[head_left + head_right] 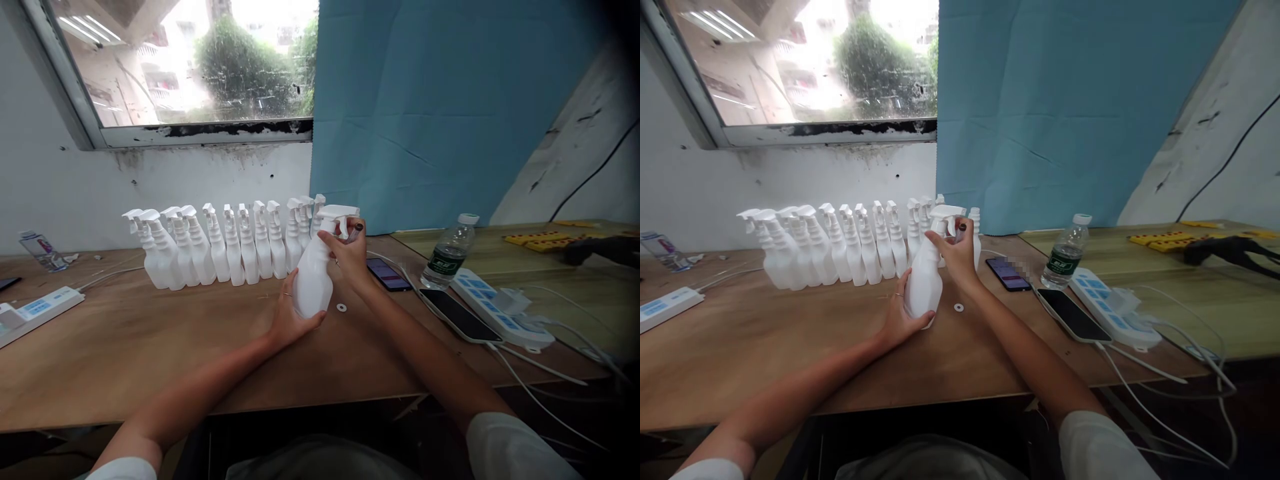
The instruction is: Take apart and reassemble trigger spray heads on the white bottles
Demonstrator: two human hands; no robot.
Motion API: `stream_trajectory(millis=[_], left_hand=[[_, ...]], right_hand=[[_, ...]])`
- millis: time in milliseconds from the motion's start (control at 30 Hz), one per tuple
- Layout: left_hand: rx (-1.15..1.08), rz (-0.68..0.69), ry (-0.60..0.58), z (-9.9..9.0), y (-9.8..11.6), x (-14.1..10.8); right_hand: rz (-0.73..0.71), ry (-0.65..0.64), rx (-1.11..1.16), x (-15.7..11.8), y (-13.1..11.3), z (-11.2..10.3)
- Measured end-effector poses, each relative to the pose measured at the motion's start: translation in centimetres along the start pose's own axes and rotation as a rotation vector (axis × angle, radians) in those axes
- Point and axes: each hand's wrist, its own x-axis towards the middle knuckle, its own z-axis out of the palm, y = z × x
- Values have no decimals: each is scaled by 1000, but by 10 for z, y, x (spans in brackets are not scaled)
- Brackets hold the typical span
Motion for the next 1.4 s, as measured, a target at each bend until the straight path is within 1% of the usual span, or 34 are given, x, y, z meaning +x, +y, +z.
stream_trajectory(millis=[67, 167, 267, 333, 400, 467, 533, 567, 600, 667, 733, 767, 900, 967, 1033, 1100, 1167, 1233, 1300, 1333, 1400], left_hand=[[-9, 22, 1, 0, 0, -1], [-4, 52, -22, 0, -1, -1], [7, 83, -41, 0, -3, -1], [-2, 104, -38, -1, -3, 0], [-29, 125, -34, -1, -4, 0], [-61, 138, -42, -2, -5, 1], [-75, 142, -51, -3, -5, 0], [-77, 139, -55, -3, -6, 0], [-77, 135, -62, -3, -6, 0], [-76, 125, -84, -3, -6, 1], [-67, 136, -102, -3, -5, 3], [-58, 149, -107, -4, -4, 4], [-31, 192, -114, -8, 1, 9], [-28, 164, -137, -11, 5, 12], [-14, 88, -192, -13, 10, 15], [-11, 25, -254, -13, 13, 20], [-59, 37, -292, -11, 13, 30], [-139, 82, -314, -7, 11, 42], [-206, 104, -334, -3, 9, 56], [-226, 108, -344, -1, 8, 63], [-262, 118, -376, 2, 8, 75]], right_hand=[[34, -12, -49, -3, 2, -2], [61, 8, -46, -5, 1, -2], [40, 37, 13, -5, -1, -1], [66, 41, 72, -4, -2, -2], [129, -16, 124, -2, -3, -5], [190, -143, 164, 1, -5, -9], [220, -256, 194, 2, -6, -12], [232, -278, 200, 3, -6, -13], [245, -272, 200, 3, -7, -14], [260, -214, 188, 3, -7, -14], [233, -170, 190, 2, -10, -14], [209, -172, 203, 1, -12, -14], [156, -248, 271, 1, -22, -16], [160, -241, 268, 2, -25, -17], [172, -219, 215, 4, -27, -18], [174, -201, 114, 7, -29, -20], [143, -185, 15, 9, -34, -23], [65, -191, -40, 13, -40, -27], [-23, -225, -45, 19, -49, -32], [-45, -258, -32, 23, -53, -36], [-20, -364, 6, 32, -61, -44]])
